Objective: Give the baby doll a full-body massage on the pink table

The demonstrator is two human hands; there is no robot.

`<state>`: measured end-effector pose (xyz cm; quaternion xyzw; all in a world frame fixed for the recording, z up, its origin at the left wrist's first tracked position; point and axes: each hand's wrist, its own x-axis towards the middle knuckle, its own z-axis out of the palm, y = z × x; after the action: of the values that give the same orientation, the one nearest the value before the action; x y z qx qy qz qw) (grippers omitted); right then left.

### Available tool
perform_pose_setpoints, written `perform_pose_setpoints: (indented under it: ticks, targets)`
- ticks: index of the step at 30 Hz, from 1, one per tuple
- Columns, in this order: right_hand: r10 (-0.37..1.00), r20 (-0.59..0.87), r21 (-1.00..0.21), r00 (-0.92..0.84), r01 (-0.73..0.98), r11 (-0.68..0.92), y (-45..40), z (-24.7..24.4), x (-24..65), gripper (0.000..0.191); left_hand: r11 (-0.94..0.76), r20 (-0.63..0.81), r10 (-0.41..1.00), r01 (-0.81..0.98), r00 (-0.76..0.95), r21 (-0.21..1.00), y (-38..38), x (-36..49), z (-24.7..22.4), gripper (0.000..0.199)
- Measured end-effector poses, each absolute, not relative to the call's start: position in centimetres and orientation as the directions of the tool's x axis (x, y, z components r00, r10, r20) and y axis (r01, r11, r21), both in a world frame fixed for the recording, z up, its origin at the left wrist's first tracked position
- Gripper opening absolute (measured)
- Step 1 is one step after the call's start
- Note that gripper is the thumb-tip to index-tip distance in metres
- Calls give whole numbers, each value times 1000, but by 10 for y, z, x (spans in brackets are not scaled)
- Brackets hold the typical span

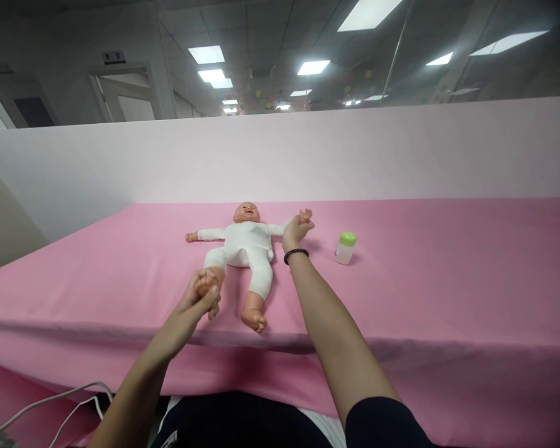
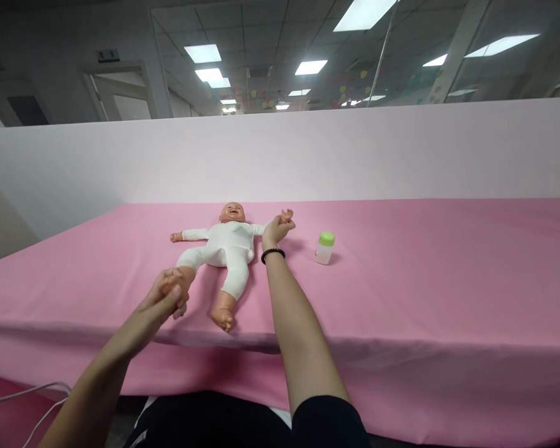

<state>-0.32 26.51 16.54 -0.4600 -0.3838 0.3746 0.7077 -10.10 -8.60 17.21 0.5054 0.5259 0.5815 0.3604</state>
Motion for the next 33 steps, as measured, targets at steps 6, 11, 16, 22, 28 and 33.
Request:
perform_pose_setpoints:
  ticks: [6, 11, 16, 22, 28, 33]
  targets:
    - [893, -44, -966, 449, -246, 76, 283, 142, 22, 35, -36, 85, 944, 156, -318, 987, -103, -95, 141, 40]
    - [898, -24, -955, 439, -276, 110, 280, 145, 19, 32, -87, 155, 946, 238, -284, 967, -96, -100, 151, 31]
    - [880, 311, -888, 360, -220, 404, 260, 166, -5, 44, -259, 319, 904, 228, -284, 939, -52, -110, 186, 27]
    - [522, 811, -519, -263, 88, 850, 232, 160, -34, 34, -228, 290, 941, 307, -173, 924, 35, -117, 213, 24]
    - [468, 773, -458, -428, 135, 879, 232, 149, -35, 41, -204, 265, 951, 321, -160, 925, 53, -118, 207, 23]
    - [687, 721, -693, -92, -100, 714, 237, 160, -34, 33, -195, 275, 935, 321, -226, 927, -3, -116, 218, 27]
